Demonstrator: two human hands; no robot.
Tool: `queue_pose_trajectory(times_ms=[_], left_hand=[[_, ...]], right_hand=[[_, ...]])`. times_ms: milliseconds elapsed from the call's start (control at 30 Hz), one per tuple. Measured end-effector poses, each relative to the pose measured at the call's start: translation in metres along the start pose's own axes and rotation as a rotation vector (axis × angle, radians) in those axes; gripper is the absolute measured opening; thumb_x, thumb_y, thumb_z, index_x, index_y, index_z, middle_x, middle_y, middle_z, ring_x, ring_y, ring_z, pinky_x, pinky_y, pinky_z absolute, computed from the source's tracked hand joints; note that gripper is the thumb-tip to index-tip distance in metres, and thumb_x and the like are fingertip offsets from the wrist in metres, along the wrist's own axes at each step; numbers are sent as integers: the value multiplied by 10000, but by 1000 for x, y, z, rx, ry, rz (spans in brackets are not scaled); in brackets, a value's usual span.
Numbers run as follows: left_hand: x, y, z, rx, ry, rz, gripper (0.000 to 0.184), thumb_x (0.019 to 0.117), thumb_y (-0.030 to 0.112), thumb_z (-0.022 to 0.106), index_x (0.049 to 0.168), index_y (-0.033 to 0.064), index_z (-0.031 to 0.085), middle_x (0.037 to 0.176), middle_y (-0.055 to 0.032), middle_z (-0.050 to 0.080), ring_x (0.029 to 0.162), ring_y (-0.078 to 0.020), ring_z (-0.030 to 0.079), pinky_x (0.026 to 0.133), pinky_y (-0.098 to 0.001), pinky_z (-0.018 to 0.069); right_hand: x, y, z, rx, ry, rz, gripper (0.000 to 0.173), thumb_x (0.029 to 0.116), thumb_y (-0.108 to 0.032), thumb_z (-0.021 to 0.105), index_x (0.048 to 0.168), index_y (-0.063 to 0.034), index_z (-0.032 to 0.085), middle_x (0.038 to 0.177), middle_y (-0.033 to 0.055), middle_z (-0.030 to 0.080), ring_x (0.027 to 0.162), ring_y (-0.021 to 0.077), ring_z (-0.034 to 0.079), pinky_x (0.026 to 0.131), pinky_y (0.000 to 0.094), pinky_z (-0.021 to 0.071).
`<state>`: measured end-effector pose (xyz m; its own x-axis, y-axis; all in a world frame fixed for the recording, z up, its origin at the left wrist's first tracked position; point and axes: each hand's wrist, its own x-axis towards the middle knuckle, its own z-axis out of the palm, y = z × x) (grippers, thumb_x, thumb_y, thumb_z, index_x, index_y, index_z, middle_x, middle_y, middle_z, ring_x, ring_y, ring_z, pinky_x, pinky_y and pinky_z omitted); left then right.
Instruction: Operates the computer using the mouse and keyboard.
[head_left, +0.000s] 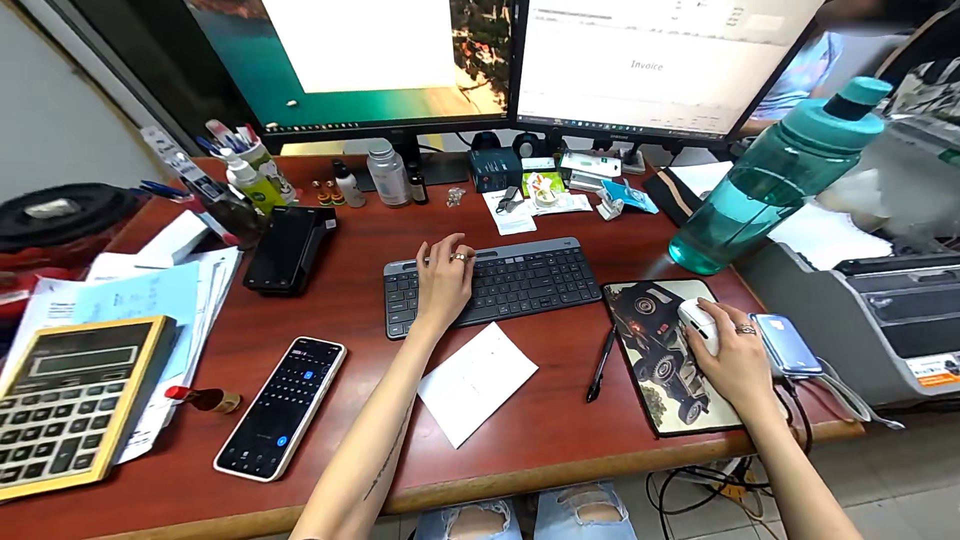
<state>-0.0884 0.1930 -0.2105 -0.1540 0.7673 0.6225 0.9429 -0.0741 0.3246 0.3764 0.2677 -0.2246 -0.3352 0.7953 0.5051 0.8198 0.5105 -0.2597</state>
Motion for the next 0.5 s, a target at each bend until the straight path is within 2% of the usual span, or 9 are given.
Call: queue_pose_trajectory(times_ms=[100,267,433,500], left_hand=[[1,-9,5,-1,-5,-17,253,1060,194,520,1117,37,710,1380,-182,611,1319,-381,558,1155,-686,248],[4,-1,0,2,-7,1,262,1065,216,517,1121,55,716,1399,-163,603,1335,-372,549,1162,-716,206],[1,23,-12,39,-99,70,300,1069,258,536,1173,44,718,1519,-161,514,1427,-392,463,1154,-779,132],[-2,29,-12,56,-156,95,342,1070,296,534,1247,54,698,1568,-160,463,1473,-387,404,1152,-791,102]], right_hand=[[0,0,1,1,20,8,538,990,-369,542,1420,-49,573,1378,277,572,1245,515,558,950,679,462],[0,3,2,-9,12,10,535,986,-364,554,1414,-46,580,1378,273,573,1247,511,555,951,673,468],[-1,1,2,-7,19,6,529,985,-360,544,1397,-32,592,1372,286,576,1243,525,554,954,680,462],[-1,1,2,-5,19,9,533,984,-360,542,1399,-29,589,1375,288,574,1243,528,551,952,677,463]])
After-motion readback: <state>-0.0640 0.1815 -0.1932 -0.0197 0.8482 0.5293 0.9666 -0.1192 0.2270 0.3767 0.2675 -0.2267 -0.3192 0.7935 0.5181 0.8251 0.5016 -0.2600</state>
